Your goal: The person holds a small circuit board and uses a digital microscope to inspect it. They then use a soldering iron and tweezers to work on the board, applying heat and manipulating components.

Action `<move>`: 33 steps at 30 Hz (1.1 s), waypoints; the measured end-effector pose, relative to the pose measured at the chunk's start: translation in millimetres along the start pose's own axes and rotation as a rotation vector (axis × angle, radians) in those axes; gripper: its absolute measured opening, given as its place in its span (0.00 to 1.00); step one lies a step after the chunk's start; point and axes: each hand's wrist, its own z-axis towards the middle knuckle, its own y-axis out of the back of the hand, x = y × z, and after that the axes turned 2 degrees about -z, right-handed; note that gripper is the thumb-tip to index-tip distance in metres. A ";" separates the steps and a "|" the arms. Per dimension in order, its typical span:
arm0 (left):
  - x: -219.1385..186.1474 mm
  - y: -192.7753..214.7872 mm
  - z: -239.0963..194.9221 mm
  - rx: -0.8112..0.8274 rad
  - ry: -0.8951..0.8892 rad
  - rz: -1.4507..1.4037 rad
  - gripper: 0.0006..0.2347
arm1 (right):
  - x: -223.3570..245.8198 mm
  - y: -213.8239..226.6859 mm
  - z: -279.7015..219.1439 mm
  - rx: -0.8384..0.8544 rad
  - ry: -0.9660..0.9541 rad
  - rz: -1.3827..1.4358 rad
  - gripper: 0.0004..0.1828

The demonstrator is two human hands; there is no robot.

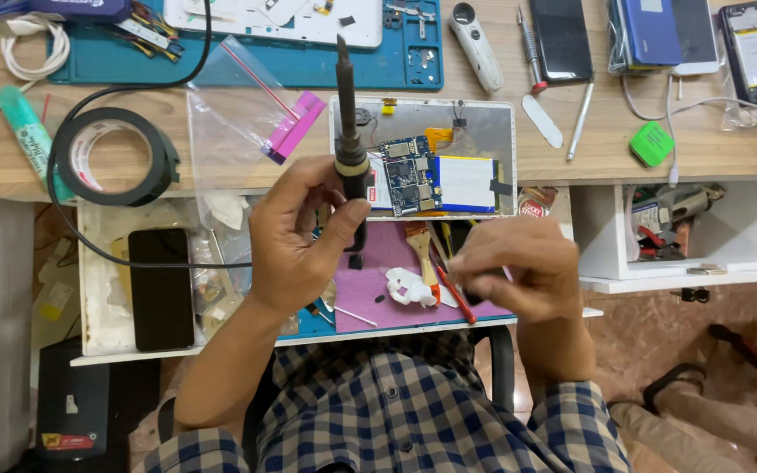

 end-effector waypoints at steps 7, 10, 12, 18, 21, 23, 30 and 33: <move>-9.5 -21.8 4.1 -0.019 -0.080 -0.037 0.09 | -7.9 -41.5 -11.3 0.382 -0.129 0.450 0.12; -11.9 -23.7 5.2 -0.018 -0.077 -0.070 0.09 | -25.4 -38.2 -37.1 0.128 -0.136 0.485 0.06; -16.4 -21.5 7.5 -0.014 -0.057 -0.116 0.10 | -38.1 -30.7 -48.7 -0.110 -0.110 0.452 0.05; -16.8 -31.5 7.9 0.144 0.242 -0.422 0.10 | -70.8 -19.6 -44.0 -0.512 0.445 -0.788 0.29; -7.1 -39.7 6.0 0.154 0.277 -0.449 0.10 | -78.8 -24.6 -26.3 -0.475 0.575 -0.819 0.33; -7.0 -41.0 6.3 0.132 0.341 -0.507 0.09 | -75.1 -33.1 -5.5 -0.593 0.665 -0.817 0.25; 13.5 -50.7 5.0 0.106 0.322 -0.488 0.11 | -85.3 -30.7 -17.7 -0.618 0.535 -0.877 0.30; 21.7 -41.6 8.0 0.136 0.277 -0.360 0.10 | -79.3 -27.9 -17.3 -0.646 0.504 -0.737 0.26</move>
